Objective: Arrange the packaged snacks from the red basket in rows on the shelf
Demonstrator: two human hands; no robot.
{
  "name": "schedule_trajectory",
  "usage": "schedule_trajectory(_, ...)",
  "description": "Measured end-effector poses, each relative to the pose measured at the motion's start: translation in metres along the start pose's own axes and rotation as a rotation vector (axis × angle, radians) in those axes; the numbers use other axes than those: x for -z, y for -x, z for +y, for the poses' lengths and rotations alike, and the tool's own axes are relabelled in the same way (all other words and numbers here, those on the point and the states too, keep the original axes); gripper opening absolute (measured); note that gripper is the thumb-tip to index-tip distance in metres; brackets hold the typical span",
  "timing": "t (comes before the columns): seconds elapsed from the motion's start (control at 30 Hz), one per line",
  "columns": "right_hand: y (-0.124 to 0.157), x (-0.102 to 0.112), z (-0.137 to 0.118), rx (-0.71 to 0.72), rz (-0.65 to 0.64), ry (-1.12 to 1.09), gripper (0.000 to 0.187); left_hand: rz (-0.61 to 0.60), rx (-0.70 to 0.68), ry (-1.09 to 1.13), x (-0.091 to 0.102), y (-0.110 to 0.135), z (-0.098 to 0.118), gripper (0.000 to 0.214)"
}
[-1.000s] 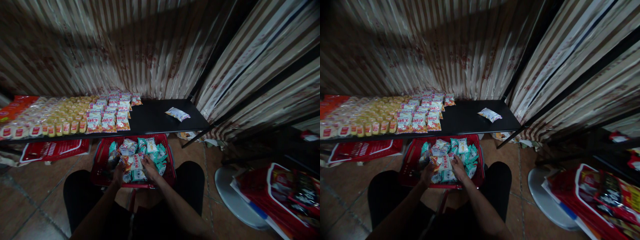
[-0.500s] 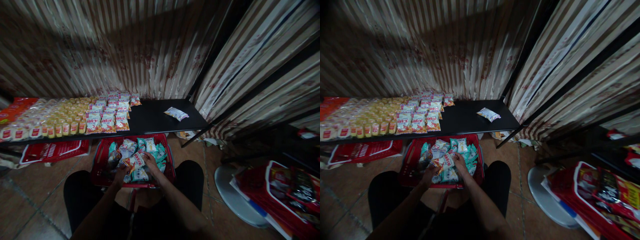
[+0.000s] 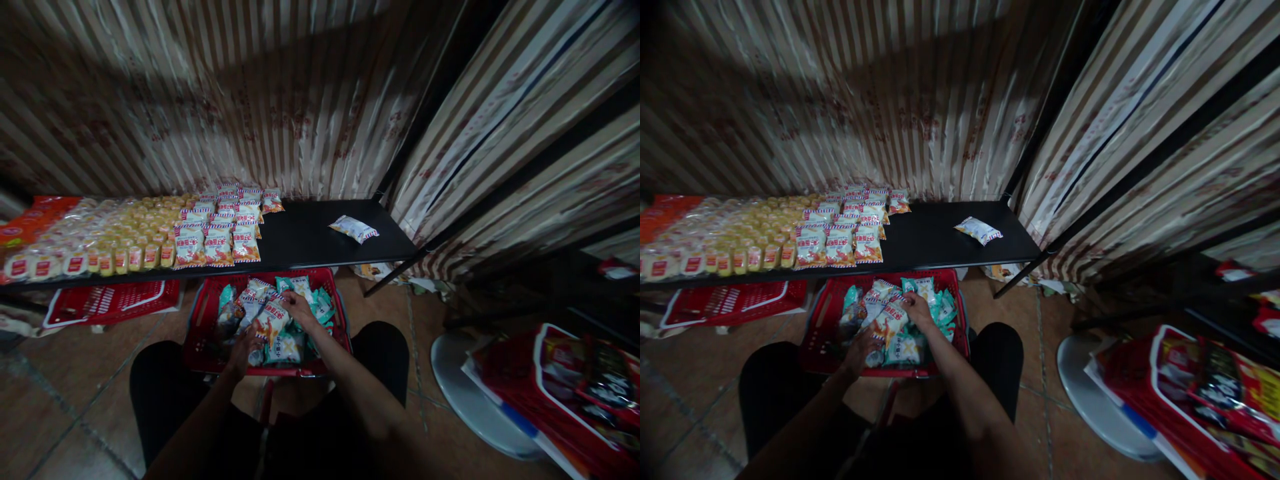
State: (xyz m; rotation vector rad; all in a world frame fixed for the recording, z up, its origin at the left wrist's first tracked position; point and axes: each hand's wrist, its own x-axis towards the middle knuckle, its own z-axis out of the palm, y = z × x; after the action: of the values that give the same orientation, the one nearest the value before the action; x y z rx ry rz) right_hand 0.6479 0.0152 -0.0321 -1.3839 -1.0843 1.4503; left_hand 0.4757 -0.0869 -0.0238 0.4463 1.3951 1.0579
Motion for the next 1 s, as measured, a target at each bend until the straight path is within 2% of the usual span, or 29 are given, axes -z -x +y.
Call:
schedule_trajectory(0.2,-0.004,-0.004,-0.01,0.013,0.031,-0.043,0.042,-0.109,-0.007,-0.117,-0.002,0.002,-0.002,0.022)
schedule_trajectory(0.4,0.025,-0.018,-0.002,-0.054,0.081,-0.165,0.057,-0.087,-0.027,-0.086,-0.004,0.001,0.0,0.019)
schedule_trajectory(0.5,0.044,-0.025,0.006,-0.142,0.027,-0.341,0.06,-0.071,-0.024,-0.089,-0.004,0.0,0.001,0.023)
schedule_trajectory(0.57,0.054,-0.028,0.011,-0.162,-0.051,-0.382,0.057,-0.065,-0.022,-0.105,-0.004,0.0,0.002,0.027)
schedule_trajectory(0.63,0.061,-0.028,0.016,-0.142,-0.123,-0.347,0.054,-0.062,-0.024,-0.13,-0.004,0.001,0.002,0.028)
schedule_trajectory(0.73,0.067,-0.026,0.021,-0.127,-0.163,-0.269,0.052,-0.064,-0.04,-0.191,-0.005,0.001,0.001,0.028)
schedule_trajectory(0.87,0.069,-0.023,0.028,-0.187,-0.146,-0.253,0.053,-0.077,-0.076,-0.305,-0.006,-0.001,-0.002,0.029)
schedule_trajectory(1.0,0.068,-0.021,0.034,-0.163,-0.087,-0.234,0.051,-0.027,-0.118,-0.427,-0.008,-0.007,-0.006,0.025)
